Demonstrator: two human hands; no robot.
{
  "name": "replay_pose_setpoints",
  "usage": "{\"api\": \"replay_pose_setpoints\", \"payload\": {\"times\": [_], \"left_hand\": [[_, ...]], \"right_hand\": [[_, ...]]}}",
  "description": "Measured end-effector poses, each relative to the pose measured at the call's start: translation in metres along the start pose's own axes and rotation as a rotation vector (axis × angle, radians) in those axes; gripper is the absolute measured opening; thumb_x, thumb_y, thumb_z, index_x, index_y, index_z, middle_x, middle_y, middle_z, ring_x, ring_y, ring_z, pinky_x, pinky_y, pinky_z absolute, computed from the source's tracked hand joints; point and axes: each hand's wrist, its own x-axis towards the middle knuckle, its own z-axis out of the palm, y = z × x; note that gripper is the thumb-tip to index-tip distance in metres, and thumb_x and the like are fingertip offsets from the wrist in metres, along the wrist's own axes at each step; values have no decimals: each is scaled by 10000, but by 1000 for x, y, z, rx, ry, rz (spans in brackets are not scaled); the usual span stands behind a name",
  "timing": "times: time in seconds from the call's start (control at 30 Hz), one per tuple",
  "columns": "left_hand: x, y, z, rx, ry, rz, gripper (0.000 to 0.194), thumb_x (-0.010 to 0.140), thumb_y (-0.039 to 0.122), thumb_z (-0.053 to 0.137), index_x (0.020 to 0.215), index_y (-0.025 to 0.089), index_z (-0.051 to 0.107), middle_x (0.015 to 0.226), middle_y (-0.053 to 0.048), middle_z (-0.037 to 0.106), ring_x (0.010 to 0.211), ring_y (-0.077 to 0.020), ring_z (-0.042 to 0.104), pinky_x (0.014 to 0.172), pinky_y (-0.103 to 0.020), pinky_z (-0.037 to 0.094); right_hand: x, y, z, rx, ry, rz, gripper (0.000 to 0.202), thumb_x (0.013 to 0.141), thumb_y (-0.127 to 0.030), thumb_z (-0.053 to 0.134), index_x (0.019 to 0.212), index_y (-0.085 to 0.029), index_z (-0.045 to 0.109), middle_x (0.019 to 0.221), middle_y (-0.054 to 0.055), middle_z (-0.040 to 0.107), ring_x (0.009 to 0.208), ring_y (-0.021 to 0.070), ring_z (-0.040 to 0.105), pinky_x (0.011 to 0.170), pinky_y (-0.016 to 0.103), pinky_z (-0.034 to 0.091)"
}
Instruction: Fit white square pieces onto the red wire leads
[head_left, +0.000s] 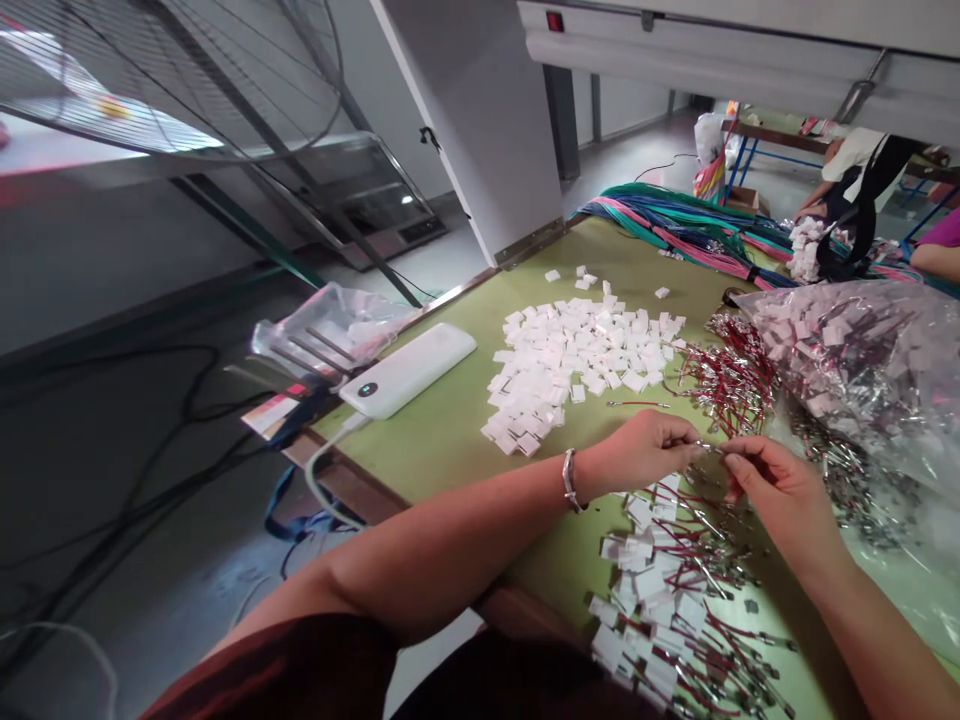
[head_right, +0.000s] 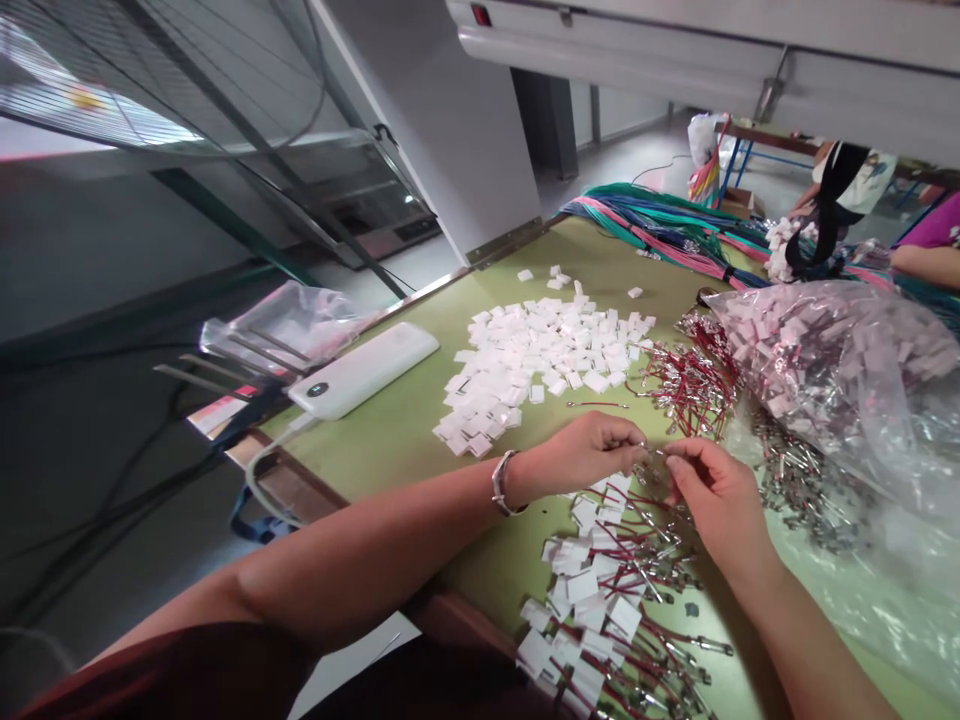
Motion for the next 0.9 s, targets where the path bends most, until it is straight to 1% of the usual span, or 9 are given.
{"api": "replay_pose_setpoints", "payload": {"times": [0.13, 0.27, 0.33, 0.5, 0.57, 0.67, 0.77, 0.83, 0.9], "left_hand": [[-2, 4, 3, -53, -28, -10, 201, 831, 288, 546, 698, 152, 610, 586, 39, 513, 542, -62, 412, 516, -196, 352], [-2, 5, 4, -73, -13, -36, 201, 841, 290, 528, 714, 154, 607, 609, 31, 529, 550, -66, 432, 528, -203, 362], [-2, 4, 4, -61, -5, -39, 194, 837, 290, 534, 715, 155, 602, 604, 32, 522, 544, -67, 426, 522, -206, 355], [0, 1, 3, 15, -3, -21, 228, 859, 303, 525, 699, 154, 587, 594, 27, 521, 537, -73, 432, 518, -217, 358], [-1, 0, 2, 142, 0, 59, 233, 883, 289, 496, 717, 162, 599, 633, 10, 565, 580, -86, 475, 559, -227, 384], [-4, -1, 2, 482, -42, 269, 234, 906, 225, 438, 787, 186, 635, 728, -18, 631, 674, -119, 542, 626, -259, 401], [-4, -3, 3, 756, -103, 390, 239, 893, 170, 424, 850, 202, 657, 759, -29, 655, 714, -146, 571, 613, -277, 398], [-2, -4, 2, 807, -89, 402, 238, 900, 177, 430, 894, 207, 666, 771, -26, 669, 725, -150, 587, 609, -274, 416], [2, -7, -1, 743, -35, 439, 247, 932, 220, 424, 927, 211, 671, 783, -21, 683, 746, -146, 606, 650, -274, 459]], "right_hand": [[2, 4, 0, -10, 9, -8, 234, 773, -438, 631, 817, -209, 655, 556, -26, 589, 489, 138, 551, 489, 270, 460], [0, 3, -1, -64, 50, -22, 205, 782, -412, 620, 812, -214, 664, 519, -34, 563, 469, 136, 532, 470, 259, 434], [-1, 0, -1, -77, 67, -28, 205, 785, -405, 606, 820, -212, 666, 524, -31, 564, 469, 135, 531, 468, 257, 430], [-1, -4, 0, -174, 31, -88, 225, 776, -417, 578, 744, -205, 644, 531, -20, 566, 438, 123, 485, 439, 251, 390], [-2, -5, 0, -218, 12, -95, 225, 776, -412, 570, 726, -204, 637, 503, -25, 543, 424, 121, 464, 432, 251, 376], [-4, -6, 0, -238, -56, -67, 225, 777, -402, 560, 675, -208, 608, 462, -38, 505, 397, 111, 432, 415, 243, 352], [-4, -4, 0, -176, -91, 9, 253, 772, -434, 557, 650, -213, 566, 456, -49, 496, 379, 108, 433, 400, 239, 357], [-3, -1, 0, -170, -79, 34, 258, 769, -448, 556, 663, -214, 565, 458, -52, 497, 382, 116, 451, 406, 246, 375], [0, 4, 1, -233, -39, -7, 236, 782, -426, 549, 701, -210, 600, 490, -38, 538, 433, 135, 505, 453, 264, 418]]}}
